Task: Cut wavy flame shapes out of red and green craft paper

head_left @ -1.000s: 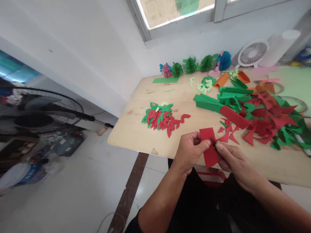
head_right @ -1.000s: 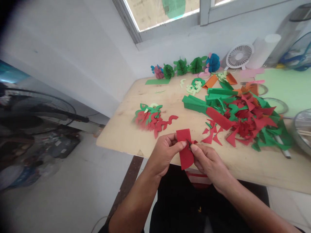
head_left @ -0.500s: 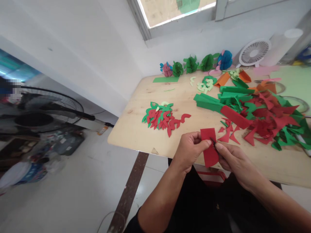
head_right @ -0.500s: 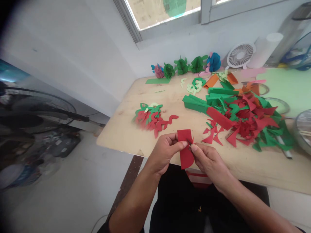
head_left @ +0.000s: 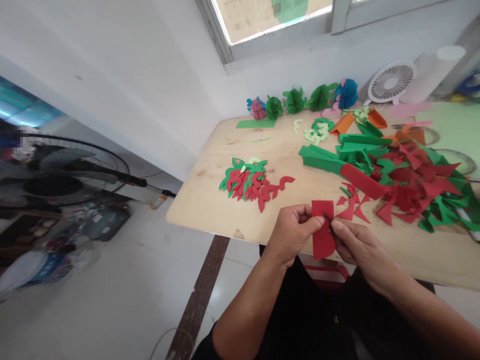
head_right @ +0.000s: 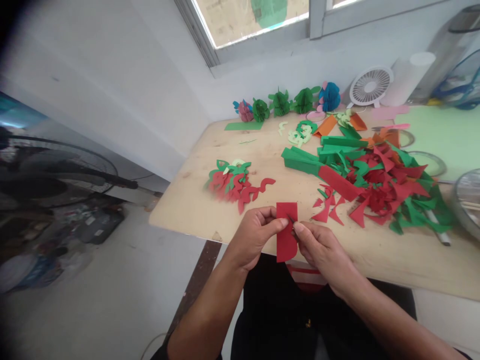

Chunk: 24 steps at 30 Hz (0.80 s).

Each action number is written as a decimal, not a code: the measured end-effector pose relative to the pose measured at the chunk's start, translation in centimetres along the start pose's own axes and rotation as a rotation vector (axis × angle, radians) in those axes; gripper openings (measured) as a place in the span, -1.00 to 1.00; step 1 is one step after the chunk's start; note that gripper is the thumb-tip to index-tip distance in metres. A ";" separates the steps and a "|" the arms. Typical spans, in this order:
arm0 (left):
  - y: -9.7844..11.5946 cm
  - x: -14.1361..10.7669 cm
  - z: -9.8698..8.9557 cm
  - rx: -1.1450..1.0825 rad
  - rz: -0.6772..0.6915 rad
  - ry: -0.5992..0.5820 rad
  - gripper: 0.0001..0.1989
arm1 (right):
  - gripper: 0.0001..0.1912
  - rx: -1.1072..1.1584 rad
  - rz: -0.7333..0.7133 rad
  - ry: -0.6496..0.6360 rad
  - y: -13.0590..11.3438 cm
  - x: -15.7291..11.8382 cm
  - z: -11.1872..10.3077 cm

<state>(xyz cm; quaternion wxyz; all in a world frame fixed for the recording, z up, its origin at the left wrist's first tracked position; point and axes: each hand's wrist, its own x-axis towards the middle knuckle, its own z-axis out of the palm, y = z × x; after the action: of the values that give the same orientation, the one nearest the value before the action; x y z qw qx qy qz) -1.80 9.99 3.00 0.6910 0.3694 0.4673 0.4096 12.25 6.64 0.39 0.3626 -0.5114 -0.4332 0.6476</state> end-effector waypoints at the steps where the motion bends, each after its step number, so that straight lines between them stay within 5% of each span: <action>1: 0.0 0.0 0.0 -0.001 -0.001 -0.001 -0.95 | -0.53 0.003 -0.002 0.000 0.0 0.0 0.0; 24: -0.6 0.0 0.1 -0.043 -0.010 -0.001 -0.86 | -0.48 -0.055 0.013 0.058 -0.1 0.1 0.2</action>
<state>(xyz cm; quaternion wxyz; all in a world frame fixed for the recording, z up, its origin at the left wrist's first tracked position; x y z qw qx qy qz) -1.59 9.79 2.48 0.7010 0.3520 0.4600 0.4159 12.00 6.69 0.44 0.3565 -0.5425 -0.4367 0.6229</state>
